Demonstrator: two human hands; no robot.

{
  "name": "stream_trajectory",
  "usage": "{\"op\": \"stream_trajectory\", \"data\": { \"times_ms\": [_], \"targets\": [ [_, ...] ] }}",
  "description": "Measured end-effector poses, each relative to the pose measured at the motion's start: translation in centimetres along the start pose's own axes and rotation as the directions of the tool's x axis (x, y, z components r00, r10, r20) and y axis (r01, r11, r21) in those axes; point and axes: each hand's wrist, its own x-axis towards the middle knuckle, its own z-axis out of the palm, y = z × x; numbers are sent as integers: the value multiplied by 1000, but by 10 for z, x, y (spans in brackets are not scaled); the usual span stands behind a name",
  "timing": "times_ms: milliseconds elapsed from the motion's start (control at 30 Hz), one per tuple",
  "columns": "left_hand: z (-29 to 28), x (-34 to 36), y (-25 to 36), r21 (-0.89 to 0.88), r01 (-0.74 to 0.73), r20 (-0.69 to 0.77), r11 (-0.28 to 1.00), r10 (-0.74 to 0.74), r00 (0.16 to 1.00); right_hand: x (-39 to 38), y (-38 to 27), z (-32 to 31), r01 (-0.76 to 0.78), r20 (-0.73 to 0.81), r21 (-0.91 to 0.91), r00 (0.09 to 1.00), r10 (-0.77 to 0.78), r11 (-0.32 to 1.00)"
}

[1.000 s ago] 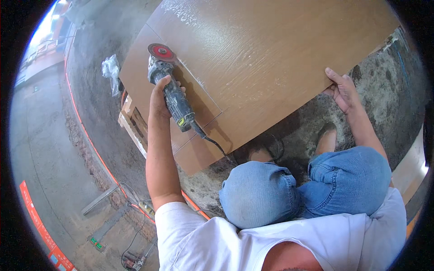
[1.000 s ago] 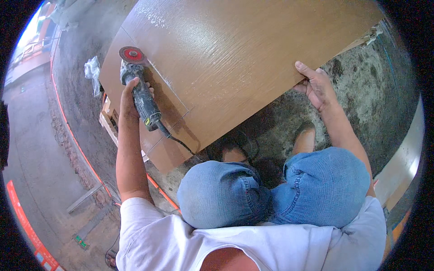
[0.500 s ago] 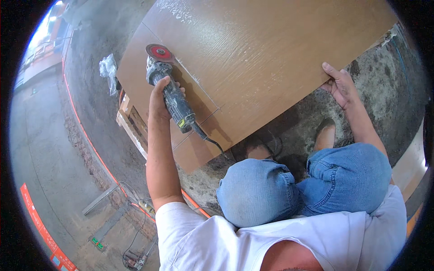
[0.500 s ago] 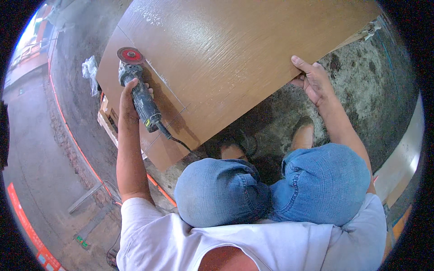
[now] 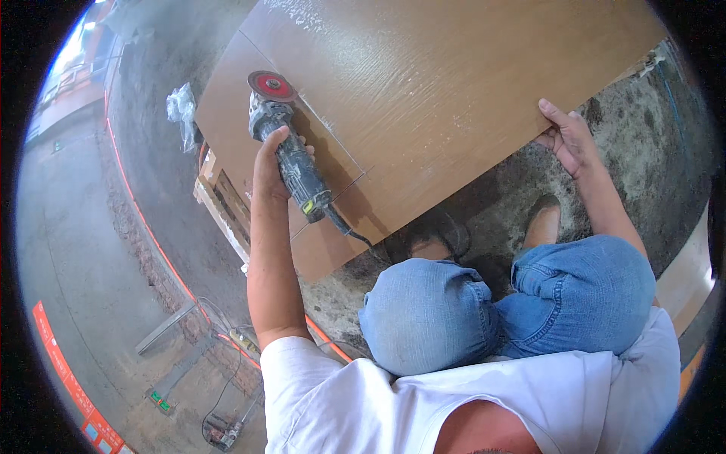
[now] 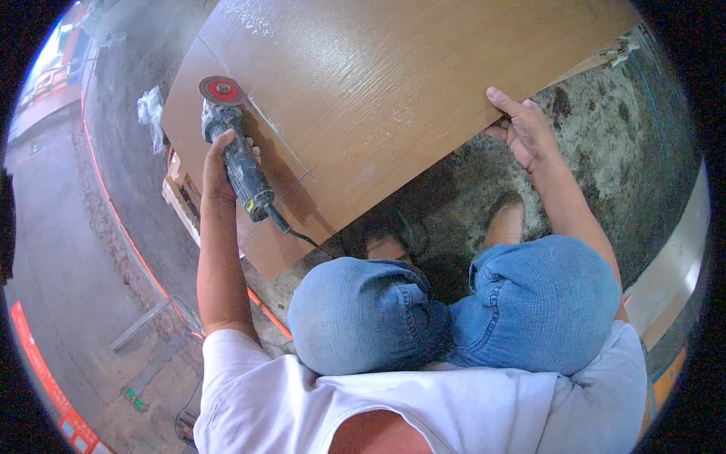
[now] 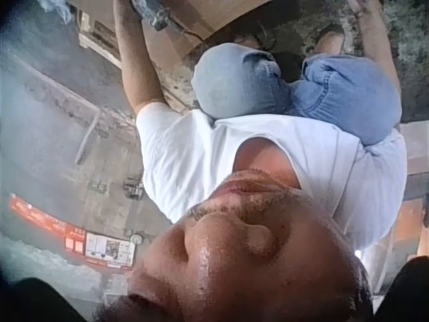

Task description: The recorder uses an angle grinder to cut a specific shape out of a large floor tile or board.

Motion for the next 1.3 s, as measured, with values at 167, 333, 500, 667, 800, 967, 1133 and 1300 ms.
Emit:
{"op": "stream_trajectory", "data": {
  "times_ms": [167, 333, 500, 667, 800, 967, 1133, 1300],
  "targets": [
    [4, -6, -2, 10, -22, -11, 1000, 22, 1000, 0, 1, 2, -1, -16, -11, 1000, 1, 1000],
    [8, -10, -7, 13, -72, -12, 997, 73, 997, 0, -1, 1, -19, 0, 33, 1000, 19, 999],
    [0, -13, -11, -15, -21, -1, 1000, 21, 1000, 0, 1, 5, -3, -8, 43, 1000, 4, 999],
    [13, -25, -15, 21, -52, -9, 998, 52, 999, 0, 0, 1, -6, 8, 33, 1000, 6, 999],
    [13, -27, -17, 1, -44, -16, 999, 44, 999, 0, 1, -3, -25, 31, 12, 999, 25, 1000],
    [15, -29, -19, 6, -28, -13, 1000, 28, 1000, 2, 3, -2, -8, -15, 28, 1000, 8, 1000],
    [14, -29, -22, 1, -13, -12, 1000, 13, 1000, 3, 2, -5, -20, 51, 8, 998, 19, 1000],
    [19, -38, -28, 17, -40, -61, 999, 41, 997, 1, 2, -3, -8, 47, -14, 999, 8, 1000]
  ]
}}
